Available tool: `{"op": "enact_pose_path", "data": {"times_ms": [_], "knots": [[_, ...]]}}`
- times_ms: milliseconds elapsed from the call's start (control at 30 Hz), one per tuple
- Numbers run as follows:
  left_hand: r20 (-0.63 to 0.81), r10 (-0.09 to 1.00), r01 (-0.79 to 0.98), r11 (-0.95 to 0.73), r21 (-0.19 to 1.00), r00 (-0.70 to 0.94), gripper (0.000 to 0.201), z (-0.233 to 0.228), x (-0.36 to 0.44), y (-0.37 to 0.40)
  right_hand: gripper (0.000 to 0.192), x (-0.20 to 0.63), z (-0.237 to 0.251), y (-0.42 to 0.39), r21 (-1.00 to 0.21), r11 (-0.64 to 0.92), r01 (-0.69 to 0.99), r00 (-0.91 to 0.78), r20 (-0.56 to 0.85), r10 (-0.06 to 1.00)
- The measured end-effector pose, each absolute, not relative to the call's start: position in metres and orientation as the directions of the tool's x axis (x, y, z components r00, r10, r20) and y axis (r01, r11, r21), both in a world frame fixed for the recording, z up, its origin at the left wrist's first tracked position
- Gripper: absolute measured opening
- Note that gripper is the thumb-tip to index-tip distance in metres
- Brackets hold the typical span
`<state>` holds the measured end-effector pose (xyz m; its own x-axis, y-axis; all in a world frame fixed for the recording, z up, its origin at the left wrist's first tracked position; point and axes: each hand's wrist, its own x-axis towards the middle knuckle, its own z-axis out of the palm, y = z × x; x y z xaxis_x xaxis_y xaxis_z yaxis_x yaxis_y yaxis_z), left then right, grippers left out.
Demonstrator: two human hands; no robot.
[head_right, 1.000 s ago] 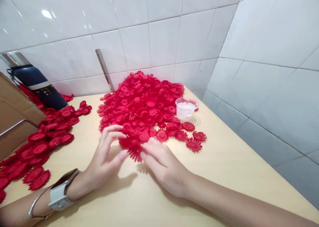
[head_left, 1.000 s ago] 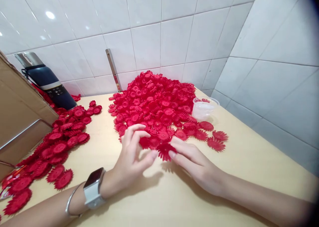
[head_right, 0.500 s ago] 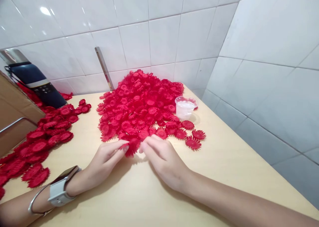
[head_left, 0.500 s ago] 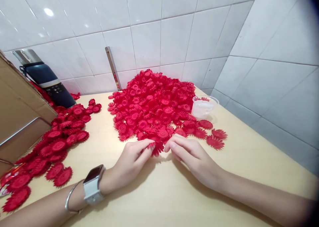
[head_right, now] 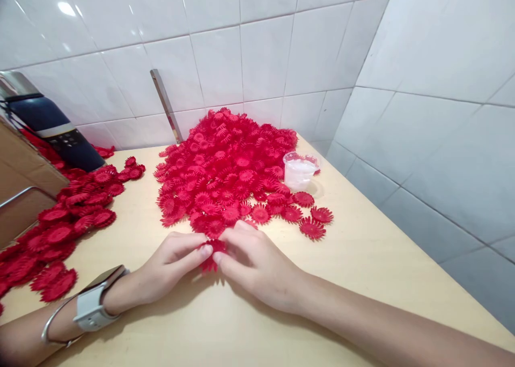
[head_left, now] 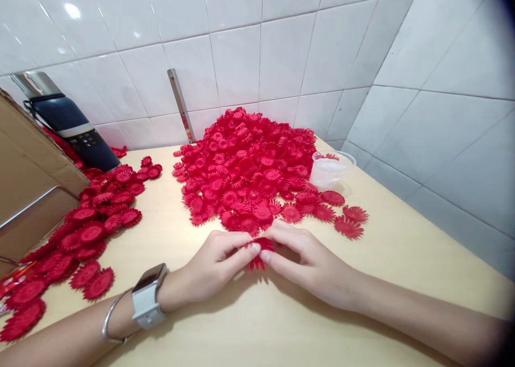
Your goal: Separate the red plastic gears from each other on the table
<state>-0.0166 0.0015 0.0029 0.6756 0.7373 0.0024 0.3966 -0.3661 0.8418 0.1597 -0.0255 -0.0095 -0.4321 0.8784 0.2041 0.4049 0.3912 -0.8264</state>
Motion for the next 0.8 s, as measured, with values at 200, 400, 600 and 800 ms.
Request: {"op": "enact_pose_path", "data": {"times_ms": [200, 400, 600, 800], "knots": [[0.075, 0.800, 0.454, -0.412, 0.790, 0.596, 0.025, 0.0013, -0.0153, 0.0016, 0.021, 0.1612, -0.0096, -0.0253, -0.814, 0.397, 0.425, -0.388, 0.232, 0.892], [0.173, 0.858, 0.418, -0.400, 0.816, 0.484, 0.015, 0.0006, -0.0156, 0.0009, 0.029, 0.1607, -0.0111, -0.0238, -0.742, 0.439, 0.507, -0.390, 0.257, 0.884], [0.255, 0.763, 0.405, -0.557, 0.725, 0.594, 0.014, -0.0010, -0.0173, 0.0010, 0.034, 0.1623, -0.0145, -0.0224, -0.701, 0.466, 0.540, -0.394, 0.279, 0.876], [0.283, 0.723, 0.376, -0.603, 0.703, 0.630, 0.014, -0.0015, -0.0165, 0.0022, 0.037, 0.1630, -0.0126, -0.0232, -0.733, 0.454, 0.506, -0.426, 0.245, 0.871]]}}
